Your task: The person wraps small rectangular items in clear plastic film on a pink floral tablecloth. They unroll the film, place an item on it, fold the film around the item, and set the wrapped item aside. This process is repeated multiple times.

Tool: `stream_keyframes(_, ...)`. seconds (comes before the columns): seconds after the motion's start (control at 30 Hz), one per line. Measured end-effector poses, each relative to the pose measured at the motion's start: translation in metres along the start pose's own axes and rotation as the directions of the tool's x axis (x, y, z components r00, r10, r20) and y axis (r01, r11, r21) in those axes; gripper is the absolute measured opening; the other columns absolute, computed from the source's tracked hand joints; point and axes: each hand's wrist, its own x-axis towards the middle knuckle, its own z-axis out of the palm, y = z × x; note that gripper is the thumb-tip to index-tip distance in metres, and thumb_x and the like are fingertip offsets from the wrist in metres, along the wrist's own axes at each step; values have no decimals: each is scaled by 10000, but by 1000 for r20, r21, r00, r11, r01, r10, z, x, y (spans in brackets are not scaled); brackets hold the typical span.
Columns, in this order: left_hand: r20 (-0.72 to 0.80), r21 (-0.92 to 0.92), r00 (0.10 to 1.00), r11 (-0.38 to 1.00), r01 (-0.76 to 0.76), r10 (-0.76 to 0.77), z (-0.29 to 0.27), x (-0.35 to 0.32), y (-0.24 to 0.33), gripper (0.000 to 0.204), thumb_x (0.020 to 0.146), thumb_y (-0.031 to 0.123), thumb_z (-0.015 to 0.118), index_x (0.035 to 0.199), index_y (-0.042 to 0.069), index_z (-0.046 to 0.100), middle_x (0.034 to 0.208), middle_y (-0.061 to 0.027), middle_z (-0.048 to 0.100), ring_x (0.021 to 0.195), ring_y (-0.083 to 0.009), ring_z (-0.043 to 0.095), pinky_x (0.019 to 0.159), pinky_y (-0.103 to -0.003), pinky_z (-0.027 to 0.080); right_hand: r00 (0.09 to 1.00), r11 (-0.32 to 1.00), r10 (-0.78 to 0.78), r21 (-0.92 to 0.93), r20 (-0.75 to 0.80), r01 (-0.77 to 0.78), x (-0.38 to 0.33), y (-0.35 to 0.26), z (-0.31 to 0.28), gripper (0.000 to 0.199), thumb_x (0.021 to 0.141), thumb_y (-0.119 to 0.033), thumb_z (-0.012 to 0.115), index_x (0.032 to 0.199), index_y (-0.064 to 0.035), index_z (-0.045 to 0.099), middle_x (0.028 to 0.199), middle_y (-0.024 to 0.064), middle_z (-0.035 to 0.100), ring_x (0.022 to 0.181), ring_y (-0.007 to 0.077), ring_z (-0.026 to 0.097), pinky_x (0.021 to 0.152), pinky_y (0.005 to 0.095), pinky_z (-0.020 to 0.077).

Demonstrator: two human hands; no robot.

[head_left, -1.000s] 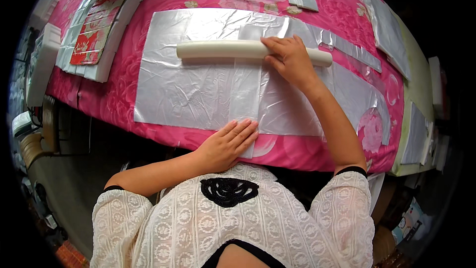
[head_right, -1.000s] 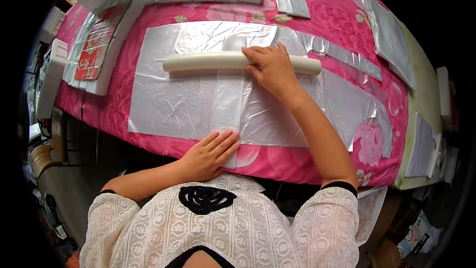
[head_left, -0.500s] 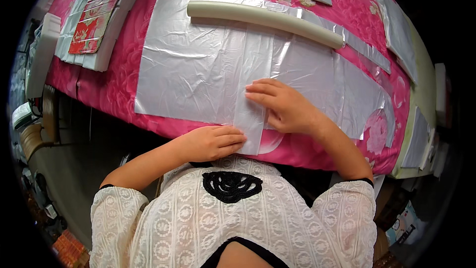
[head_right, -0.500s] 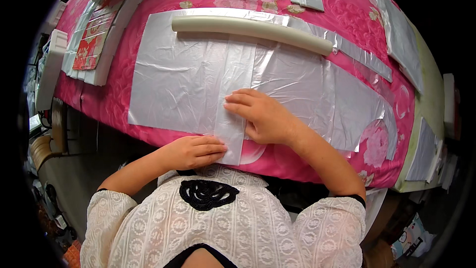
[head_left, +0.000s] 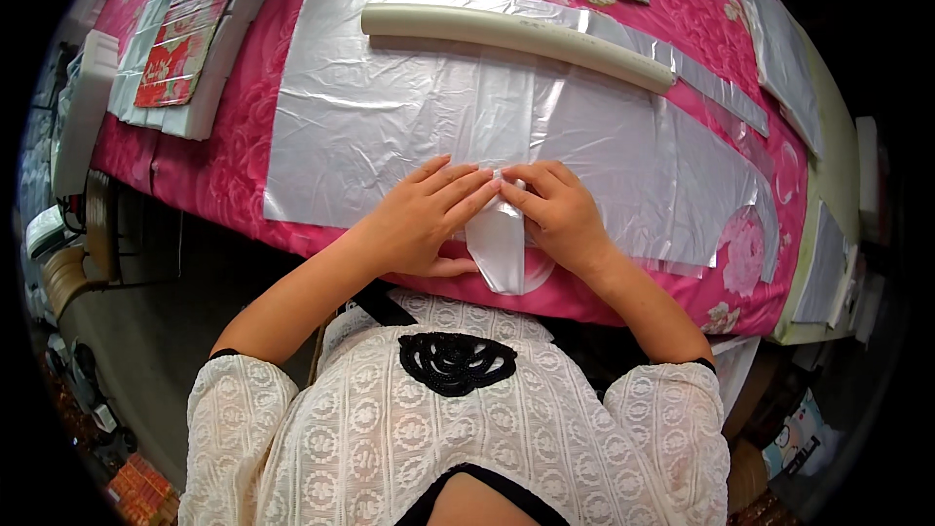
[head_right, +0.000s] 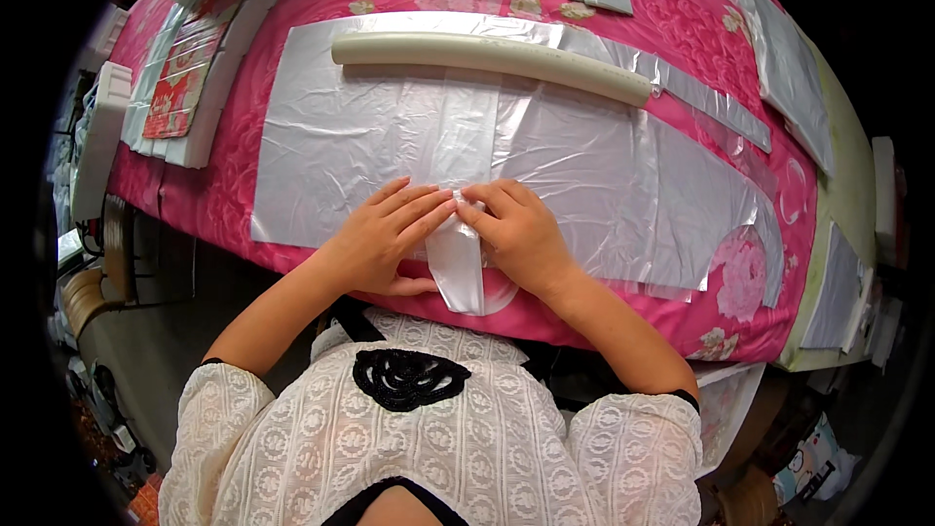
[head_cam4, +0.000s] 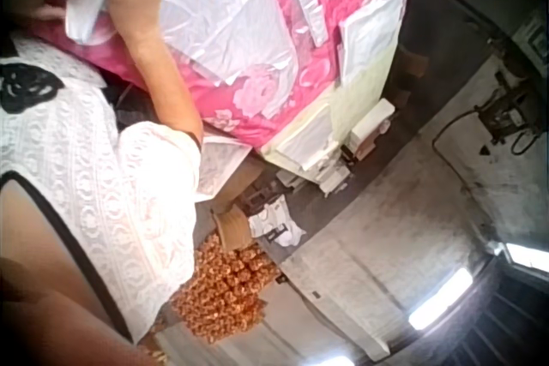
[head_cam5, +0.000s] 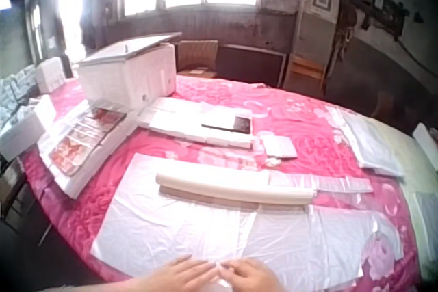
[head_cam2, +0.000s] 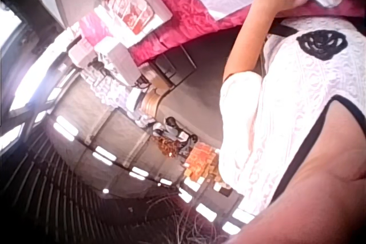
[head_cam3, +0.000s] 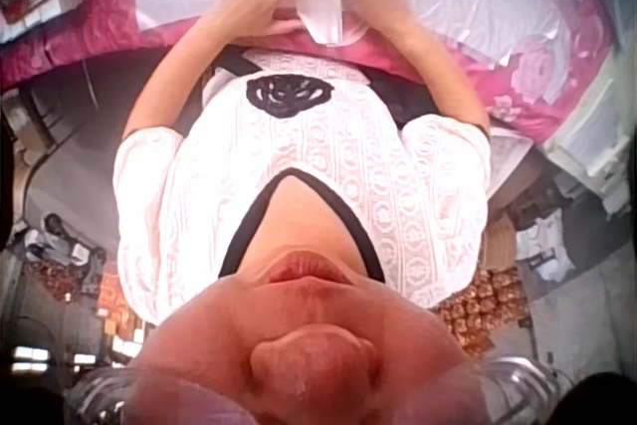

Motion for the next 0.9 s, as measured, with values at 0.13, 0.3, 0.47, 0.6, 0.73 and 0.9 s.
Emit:
stream_keyframes(0.13, -32, -154, 999, 988, -14, 10, -9, 3, -7, 955, 654, 597, 664, 1350, 15, 364, 1271, -146, 502, 1167, -302, 479, 1026, -438, 320, 998, 997, 56, 49, 2, -56, 4, 1, -10, 269, 687, -18, 629, 948, -71, 664, 917, 60, 647, 833, 243, 603, 692, 349, 497)
stream_keyframes(0.3, -81, -810, 896, 552, 195, -436, -5, 13, -17, 877, 780, 614, 532, 1336, -38, 347, 1195, -188, 552, 1075, -338, 539, 931, -409, 395, 823, 739, 534, 366, 196, -566, 29, 18, -13, 164, 808, -151, 584, 844, -16, 670, 686, 95, 646, 597, 189, 617, 583, 305, 476)
stream_keyframes(0.47, -436, -332, 871, 940, 79, -227, -9, 16, -11, 707, 861, 453, 493, 1355, -26, 330, 1349, -217, 416, 1219, -349, 432, 1024, -413, 319, 443, 311, 695, 319, 566, -895, 65, 25, -28, 328, 887, -281, 572, 779, 21, 636, 627, 38, 597, 530, 93, 593, 479, 233, 456)
stream_keyframes(0.6, -116, -11, 981, 988, 153, -153, 7, 25, 15, 730, 853, 404, 494, 1392, -31, 266, 1429, -221, 292, 1344, -342, 263, 1096, -441, 191, 434, 312, 683, 303, 588, -901, 65, 33, -25, 299, 868, -262, 592, 813, 29, 629, 643, 50, 603, 521, 112, 602, 483, 244, 472)
stream_keyframes(0.73, -28, 78, 966, 963, 257, -256, 27, 22, 18, 775, 837, 415, 497, 1398, -49, 234, 1469, -213, 214, 1383, -325, 168, 1117, -438, 121, 605, 584, 716, 177, 349, -792, 58, 13, -28, 286, 795, -203, 659, 954, 29, 609, 775, 122, 641, 723, 209, 648, 660, 322, 516)
stream_keyframes(0.9, -94, 86, 965, 963, 255, -247, 29, 25, 17, 702, 837, 372, 524, 1364, -42, 312, 1445, -200, 279, 1356, -316, 248, 1102, -430, 183, 992, 956, 51, -282, -115, -82, 31, 21, -13, 449, 744, -174, 683, 1147, -20, 560, 1153, 152, 573, 1113, 273, 526, 947, 392, 415)
